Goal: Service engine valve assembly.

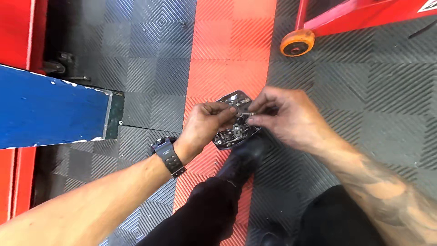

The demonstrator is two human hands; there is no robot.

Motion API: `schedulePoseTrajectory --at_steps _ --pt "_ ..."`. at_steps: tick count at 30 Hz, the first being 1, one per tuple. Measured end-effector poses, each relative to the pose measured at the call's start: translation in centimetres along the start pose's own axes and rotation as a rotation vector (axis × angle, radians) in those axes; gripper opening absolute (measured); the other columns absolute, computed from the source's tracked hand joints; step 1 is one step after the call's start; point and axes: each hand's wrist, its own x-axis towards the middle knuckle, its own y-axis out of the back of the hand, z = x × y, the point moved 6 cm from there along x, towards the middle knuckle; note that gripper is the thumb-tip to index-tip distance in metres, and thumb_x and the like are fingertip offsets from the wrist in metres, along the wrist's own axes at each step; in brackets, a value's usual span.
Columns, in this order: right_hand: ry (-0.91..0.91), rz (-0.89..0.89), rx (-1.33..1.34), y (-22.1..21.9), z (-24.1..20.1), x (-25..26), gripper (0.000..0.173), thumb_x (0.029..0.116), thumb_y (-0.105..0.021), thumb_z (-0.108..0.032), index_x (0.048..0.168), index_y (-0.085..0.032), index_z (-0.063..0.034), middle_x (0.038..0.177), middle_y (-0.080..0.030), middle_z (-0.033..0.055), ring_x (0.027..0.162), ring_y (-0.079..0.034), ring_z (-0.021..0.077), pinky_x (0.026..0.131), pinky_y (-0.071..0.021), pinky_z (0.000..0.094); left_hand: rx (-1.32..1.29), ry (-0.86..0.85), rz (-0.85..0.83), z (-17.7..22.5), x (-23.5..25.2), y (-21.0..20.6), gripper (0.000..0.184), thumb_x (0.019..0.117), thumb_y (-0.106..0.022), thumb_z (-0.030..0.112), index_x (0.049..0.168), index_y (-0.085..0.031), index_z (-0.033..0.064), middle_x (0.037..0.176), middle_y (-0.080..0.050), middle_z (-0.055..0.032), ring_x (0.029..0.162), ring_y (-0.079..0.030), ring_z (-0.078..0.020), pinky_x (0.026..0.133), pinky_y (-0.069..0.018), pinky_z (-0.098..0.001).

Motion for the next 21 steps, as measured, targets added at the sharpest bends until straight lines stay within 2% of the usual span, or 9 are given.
schedulePoseTrajectory --at_steps 3,10,13,17,21 --pt "0.006 0.027 -0.054 0.0 0.0 -0.1 0.015 0.0862 -0.083 -0.017 0.095 -0.071 -0.0175 0.085 -0.074 -0.0082 0.076 -0.07 0.0038 0.071 -0.0622 0.0274 -0.089 -0.003 -0.004 1.0 -0.4 -0.9 0.02 0.1018 -0.065 0.016 0.108 -0.074 -0.001 0.094 -0.078 -0.0134 0.081 -0.076 -0.0201 0.076 -0.0645 -0.034" --pt "-0.008 0.112 -0.102 0.5 -0.1 -0.1 0.013 0.0865 -0.082 -0.017 0.092 -0.071 -0.019 0.083 -0.074 -0.0094 0.075 -0.07 0.0027 0.07 -0.0617 0.0281 -0.115 -0.079 -0.015 1.9 -0.6 -1.9 0.016 0.1019 -0.064 0.011 0.106 -0.071 -0.0024 0.096 -0.077 -0.0148 0.083 -0.077 -0.0221 0.078 -0.0655 -0.0353" --pt "-0.006 0.137 -0.122 0.4 -0.3 -0.2 0.012 0.0867 -0.082 -0.018 0.092 -0.071 -0.0187 0.083 -0.074 -0.0089 0.075 -0.07 0.0034 0.071 -0.0618 0.0298 0.008 -0.206 -0.015 2.5 -1.2 -1.9 0.014 0.1016 -0.064 0.012 0.109 -0.071 0.002 0.095 -0.076 -0.0086 0.081 -0.075 -0.0166 0.077 -0.0643 -0.0324" --pt "0.003 0.169 -0.053 0.6 -0.4 -0.1 0.014 0.0858 -0.083 -0.015 0.094 -0.071 -0.0165 0.085 -0.075 -0.0079 0.077 -0.071 0.0033 0.072 -0.063 0.0278 0.11 -0.383 0.021 2.9 -0.9 -1.3 0.017 0.0967 -0.069 0.004 0.113 -0.073 0.0016 0.1 -0.077 -0.008 0.086 -0.076 -0.0171 0.08 -0.0659 -0.0342" --pt "0.008 0.158 0.09 0.5 -0.8 0.0 0.014 0.0871 -0.082 -0.01 0.097 -0.072 -0.0124 0.088 -0.076 -0.0047 0.078 -0.073 0.0056 0.073 -0.0644 0.0266 0.091 -0.444 -0.017 3.5 -0.7 -1.0 0.017 0.0946 -0.071 0.002 0.112 -0.072 0.0002 0.101 -0.077 -0.0098 0.086 -0.075 -0.0186 0.082 -0.0653 -0.035"
